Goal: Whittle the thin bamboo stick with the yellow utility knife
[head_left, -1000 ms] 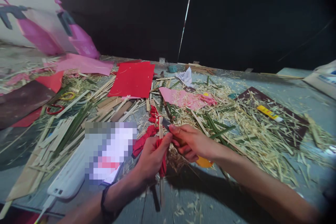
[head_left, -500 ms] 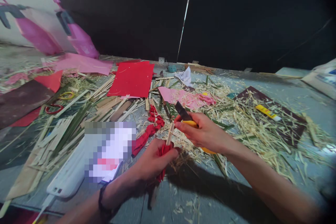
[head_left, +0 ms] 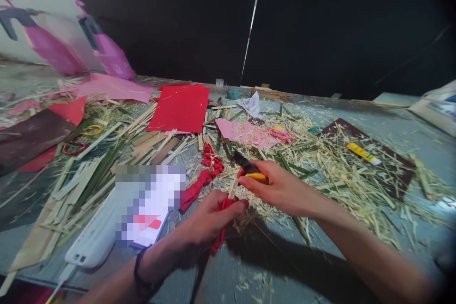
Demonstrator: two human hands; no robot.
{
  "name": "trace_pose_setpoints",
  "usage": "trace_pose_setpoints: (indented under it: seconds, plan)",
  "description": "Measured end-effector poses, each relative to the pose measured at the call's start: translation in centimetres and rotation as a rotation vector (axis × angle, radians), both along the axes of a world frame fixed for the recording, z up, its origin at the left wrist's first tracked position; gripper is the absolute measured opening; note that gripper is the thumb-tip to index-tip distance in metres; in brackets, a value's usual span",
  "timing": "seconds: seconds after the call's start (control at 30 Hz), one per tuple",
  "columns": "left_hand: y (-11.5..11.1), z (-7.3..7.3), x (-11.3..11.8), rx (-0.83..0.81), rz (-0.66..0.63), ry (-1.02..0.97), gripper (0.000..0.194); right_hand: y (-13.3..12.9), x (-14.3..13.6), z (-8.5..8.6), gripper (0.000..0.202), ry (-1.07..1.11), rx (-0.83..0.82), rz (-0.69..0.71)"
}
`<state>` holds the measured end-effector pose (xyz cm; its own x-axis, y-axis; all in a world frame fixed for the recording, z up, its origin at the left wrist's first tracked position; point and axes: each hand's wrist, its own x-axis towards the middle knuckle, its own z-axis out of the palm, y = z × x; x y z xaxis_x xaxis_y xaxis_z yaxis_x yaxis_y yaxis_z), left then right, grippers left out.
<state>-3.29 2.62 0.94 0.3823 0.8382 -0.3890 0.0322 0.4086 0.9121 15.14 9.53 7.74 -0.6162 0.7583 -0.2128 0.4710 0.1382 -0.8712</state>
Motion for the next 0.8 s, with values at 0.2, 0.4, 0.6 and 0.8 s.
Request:
trace_pose_setpoints:
  seconds: [0.2,0.4,0.6,0.8]
  plan:
    - [0.0,0.3,0.3,-0.005,0.031,-0.023,0.054,-1.2,0.7,0.9,0.030,-0.052,-0.046,0.034]
    - [0.3,0.5,0.0,0.069,-0.075,-0.047,0.053,-3.0,2.2,0.2,0.042,-0.022,-0.249,-0.045]
    - [0.6,1.0,0.0,0.124,-0.133,-0.044,0.047,-4.6,3.4,-1.4,0.053,0.012,-0.499,-0.034]
    - [0.6,0.6,0.0,0.114,-0.260,-0.042,0.050,-5.2,3.7,-3.1,0.061,0.067,-0.673,-0.053]
